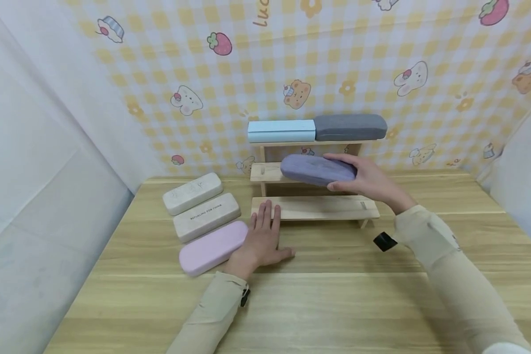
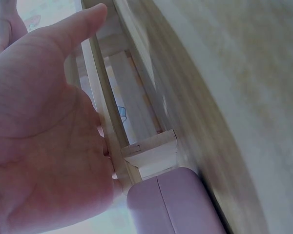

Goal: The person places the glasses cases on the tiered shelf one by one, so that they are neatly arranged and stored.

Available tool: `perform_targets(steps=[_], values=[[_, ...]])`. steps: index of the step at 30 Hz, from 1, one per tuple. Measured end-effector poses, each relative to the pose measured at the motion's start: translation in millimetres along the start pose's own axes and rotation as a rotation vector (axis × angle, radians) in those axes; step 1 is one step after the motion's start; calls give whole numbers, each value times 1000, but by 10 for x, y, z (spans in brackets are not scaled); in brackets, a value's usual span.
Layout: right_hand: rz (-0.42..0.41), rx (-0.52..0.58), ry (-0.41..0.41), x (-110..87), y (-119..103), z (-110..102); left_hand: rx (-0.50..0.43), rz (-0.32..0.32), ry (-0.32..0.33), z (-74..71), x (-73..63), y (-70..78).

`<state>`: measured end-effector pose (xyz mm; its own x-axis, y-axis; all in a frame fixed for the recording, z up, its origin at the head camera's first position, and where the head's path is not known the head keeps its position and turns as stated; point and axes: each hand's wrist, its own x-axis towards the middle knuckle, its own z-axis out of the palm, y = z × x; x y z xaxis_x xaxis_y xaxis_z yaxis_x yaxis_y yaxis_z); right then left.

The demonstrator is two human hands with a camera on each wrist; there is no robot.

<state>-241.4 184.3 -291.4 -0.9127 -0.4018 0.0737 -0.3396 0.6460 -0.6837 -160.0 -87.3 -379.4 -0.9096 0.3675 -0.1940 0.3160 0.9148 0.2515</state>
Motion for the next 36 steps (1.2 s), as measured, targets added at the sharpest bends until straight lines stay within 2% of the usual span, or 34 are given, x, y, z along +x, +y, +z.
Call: perform_targets(steps=[4,10,13,22,36], values=[[-54,-25,-9,117,-18,51,-1,-3,-3,-6,-2,11],[-232,-62,-36,297,-46,148,0,-3,-6,-21,-9,14],[-272,-84,-40,352,-69,211,0,2,-3,-22,-14,18],[-240,-67,-64,492,-150,351,14,9,13,2,-4,8],[-186,-5,-96,639,-150,418,18,11,20,2,0,9]])
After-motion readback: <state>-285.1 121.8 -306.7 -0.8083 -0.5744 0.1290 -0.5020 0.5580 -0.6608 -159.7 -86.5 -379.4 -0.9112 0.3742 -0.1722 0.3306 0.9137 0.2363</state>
